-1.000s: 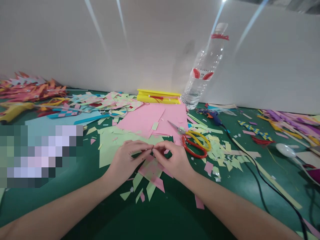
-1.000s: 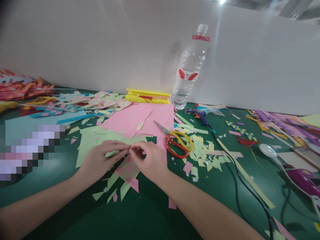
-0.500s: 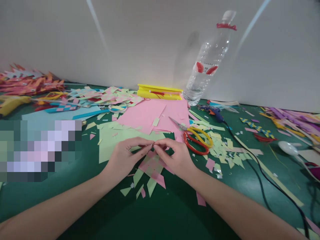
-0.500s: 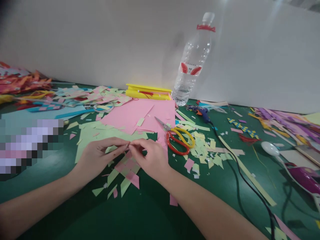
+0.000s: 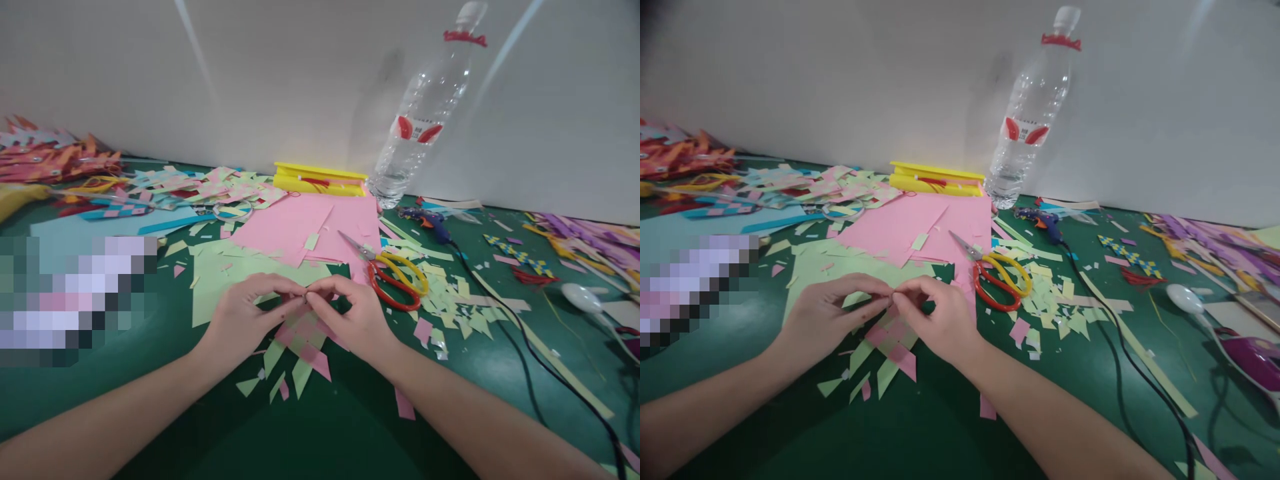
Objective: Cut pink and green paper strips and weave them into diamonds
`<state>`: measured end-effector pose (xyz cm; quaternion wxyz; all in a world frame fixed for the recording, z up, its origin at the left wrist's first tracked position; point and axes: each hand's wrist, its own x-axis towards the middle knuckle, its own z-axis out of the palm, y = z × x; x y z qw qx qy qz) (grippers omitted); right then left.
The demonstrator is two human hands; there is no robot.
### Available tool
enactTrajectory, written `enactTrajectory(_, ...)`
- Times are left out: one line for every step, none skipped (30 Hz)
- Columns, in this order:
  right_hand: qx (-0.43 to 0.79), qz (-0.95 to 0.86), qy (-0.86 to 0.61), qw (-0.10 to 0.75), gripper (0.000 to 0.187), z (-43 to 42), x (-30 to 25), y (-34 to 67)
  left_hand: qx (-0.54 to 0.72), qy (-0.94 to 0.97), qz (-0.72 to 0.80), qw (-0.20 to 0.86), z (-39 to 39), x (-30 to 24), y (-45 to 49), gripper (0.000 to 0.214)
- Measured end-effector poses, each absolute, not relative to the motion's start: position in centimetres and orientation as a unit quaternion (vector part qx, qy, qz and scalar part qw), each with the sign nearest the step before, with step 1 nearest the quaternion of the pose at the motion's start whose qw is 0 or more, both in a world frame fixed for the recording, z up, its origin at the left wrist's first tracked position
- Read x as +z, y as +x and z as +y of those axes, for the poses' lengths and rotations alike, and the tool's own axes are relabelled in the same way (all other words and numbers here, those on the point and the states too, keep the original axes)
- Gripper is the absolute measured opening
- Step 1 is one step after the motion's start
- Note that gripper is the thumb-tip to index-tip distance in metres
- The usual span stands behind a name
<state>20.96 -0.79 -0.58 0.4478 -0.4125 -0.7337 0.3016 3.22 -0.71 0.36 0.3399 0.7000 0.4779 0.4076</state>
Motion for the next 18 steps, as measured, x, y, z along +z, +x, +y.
enactTrajectory(0.312,-0.729,-0.412,0.448,0.01,-0.8,-0.5,21.0,0.411,0.704,0.472,0.334,-0.8,0.3,3.2,0.009)
enactTrajectory(0.32,-0.725,-0.412,0.449,0.01,-0.7,-0.5,21.0,0.415,0.707,0.466,0.333,-0.8,0.2,3.2,0.009)
enactTrajectory(0.327,-0.721,-0.413,0.451,0.01,-0.7,-0.5,21.0,0.419,0.707,0.46,0.336,-0.9,0.1,3.1,0.009)
enactTrajectory(0.333,-0.716,-0.412,0.455,0.01,-0.6,-0.4,21.0,0.423,0.706,0.454,0.341,-1.0,0.0,3.0,0.01)
enactTrajectory(0.339,-0.711,-0.41,0.46,0.01,-0.6,-0.4,21.0,0.426,0.705,0.449,0.347,-1.1,-0.1,3.0,0.011)
enactTrajectory(0.344,-0.706,-0.409,0.465,0.01,-0.6,-0.4,21.0,0.427,0.703,0.447,0.352,-1.1,-0.1,2.9,0.012)
enactTrajectory(0.347,-0.702,-0.409,0.468,0.01,-0.6,-0.4,21.0,0.426,0.702,0.445,0.357,-1.2,-0.1,2.9,0.013)
enactTrajectory(0.349,-0.699,-0.411,0.47,0.01,-0.6,-0.4,21.0,0.424,0.702,0.444,0.361,-1.2,-0.1,2.9,0.015)
enactTrajectory(0.348,-0.696,-0.415,0.472,0.009,-0.6,-0.4,21.0,0.421,0.7,0.444,0.368,-1.2,0.0,3.0,0.016)
enactTrajectory(0.343,-0.695,-0.418,0.474,0.008,-0.7,-0.5,21.0,0.416,0.698,0.444,0.378,-1.2,0.1,3.0,0.016)
enactTrajectory(0.335,-0.696,-0.421,0.476,0.008,-0.7,-0.5,21.0,0.41,0.693,0.446,0.39,-1.2,0.2,3.1,0.017)
enactTrajectory(0.325,-0.698,-0.422,0.479,0.007,-0.8,-0.5,21.0,0.406,0.686,0.449,0.403,-1.2,0.4,3.2,0.017)
enactTrajectory(0.314,-0.7,-0.422,0.483,0.006,-0.9,-0.5,20.9,0.402,0.678,0.454,0.416,-1.2,0.5,3.3,0.016)
enactTrajectory(0.302,-0.703,-0.42,0.488,0.005,-1.0,-0.5,20.9,0.398,0.669,0.461,0.426,-1.1,0.7,3.4,0.016)
enactTrajectory(0.288,-0.707,-0.418,0.493,0.005,-1.0,-0.5,20.9,0.395,0.661,0.469,0.433,-1.1,0.8,3.4,0.016)
enactTrajectory(0.274,-0.711,-0.414,0.498,0.004,-1.1,-0.4,20.9,0.392,0.656,0.475,0.436,-1.1,1.0,3.5,0.016)
enactTrajectory(0.26,-0.717,-0.409,0.501,0.005,-1.1,-0.4,20.8,0.389,0.653,0.481,0.437,-1.0,1.1,3.5,0.016)
enactTrajectory(0.247,-0.725,-0.4,0.503,0.007,-1.1,-0.4,20.8,0.385,0.654,0.484,0.436,-1.0,1.1,3.5,0.017)
